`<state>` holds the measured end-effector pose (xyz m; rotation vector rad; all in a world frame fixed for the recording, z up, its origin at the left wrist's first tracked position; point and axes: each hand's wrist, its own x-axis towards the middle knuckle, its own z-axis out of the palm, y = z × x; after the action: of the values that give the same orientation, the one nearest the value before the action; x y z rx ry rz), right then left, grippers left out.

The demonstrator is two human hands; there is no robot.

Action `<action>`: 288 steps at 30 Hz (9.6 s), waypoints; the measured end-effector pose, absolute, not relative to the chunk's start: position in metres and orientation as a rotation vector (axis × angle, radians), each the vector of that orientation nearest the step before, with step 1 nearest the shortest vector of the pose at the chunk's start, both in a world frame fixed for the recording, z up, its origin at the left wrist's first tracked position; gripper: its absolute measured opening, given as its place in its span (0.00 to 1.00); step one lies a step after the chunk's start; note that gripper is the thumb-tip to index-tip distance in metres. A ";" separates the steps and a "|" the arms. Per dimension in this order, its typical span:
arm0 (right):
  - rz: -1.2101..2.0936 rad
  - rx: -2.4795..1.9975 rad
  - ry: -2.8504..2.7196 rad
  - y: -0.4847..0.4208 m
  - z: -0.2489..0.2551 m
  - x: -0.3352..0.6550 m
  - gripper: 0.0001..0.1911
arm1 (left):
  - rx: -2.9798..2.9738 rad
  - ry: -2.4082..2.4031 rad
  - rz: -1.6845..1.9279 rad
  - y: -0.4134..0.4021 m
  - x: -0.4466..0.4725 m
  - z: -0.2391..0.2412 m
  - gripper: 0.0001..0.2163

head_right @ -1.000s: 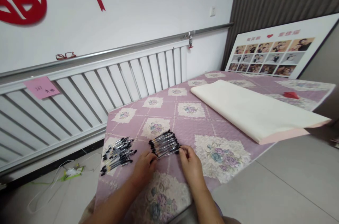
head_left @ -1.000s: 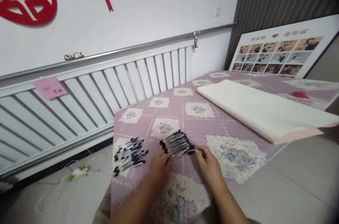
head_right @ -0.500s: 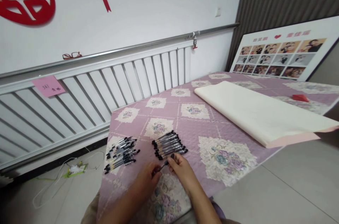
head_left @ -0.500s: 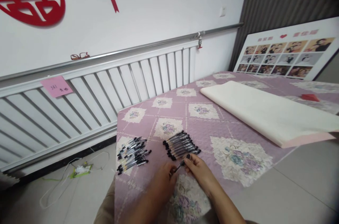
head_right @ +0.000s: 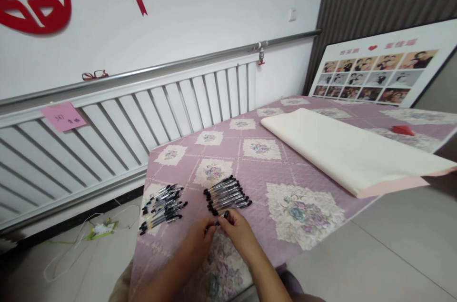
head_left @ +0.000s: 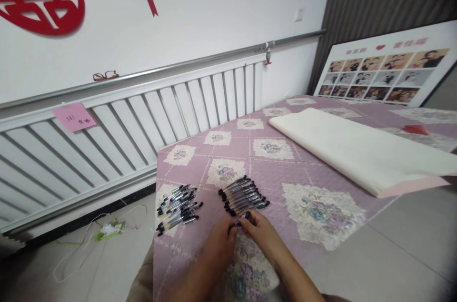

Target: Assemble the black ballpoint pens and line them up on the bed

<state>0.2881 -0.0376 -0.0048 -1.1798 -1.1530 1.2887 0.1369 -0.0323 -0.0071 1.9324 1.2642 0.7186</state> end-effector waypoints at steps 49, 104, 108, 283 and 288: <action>0.257 -1.353 -2.050 -0.055 0.004 0.261 0.08 | 2.416 1.507 0.834 -0.057 0.080 -0.026 0.12; 0.382 -1.363 -2.028 -0.054 -0.005 0.264 0.04 | 2.374 1.521 0.821 -0.058 0.081 -0.019 0.08; 0.346 -1.368 -2.058 -0.053 -0.004 0.264 0.07 | 2.392 1.520 0.832 -0.058 0.081 -0.020 0.08; 0.502 -1.378 -1.954 -0.033 -0.026 0.278 0.12 | 2.612 1.525 0.769 -0.021 0.045 -0.030 0.09; 0.501 -1.365 -1.958 -0.033 -0.029 0.279 0.11 | 2.633 1.585 0.879 -0.007 0.031 -0.036 0.10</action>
<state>0.2788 -0.0325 -0.0293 -1.3655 -1.9581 0.5006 0.0308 -0.0068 -0.0355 2.6328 1.5849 0.8794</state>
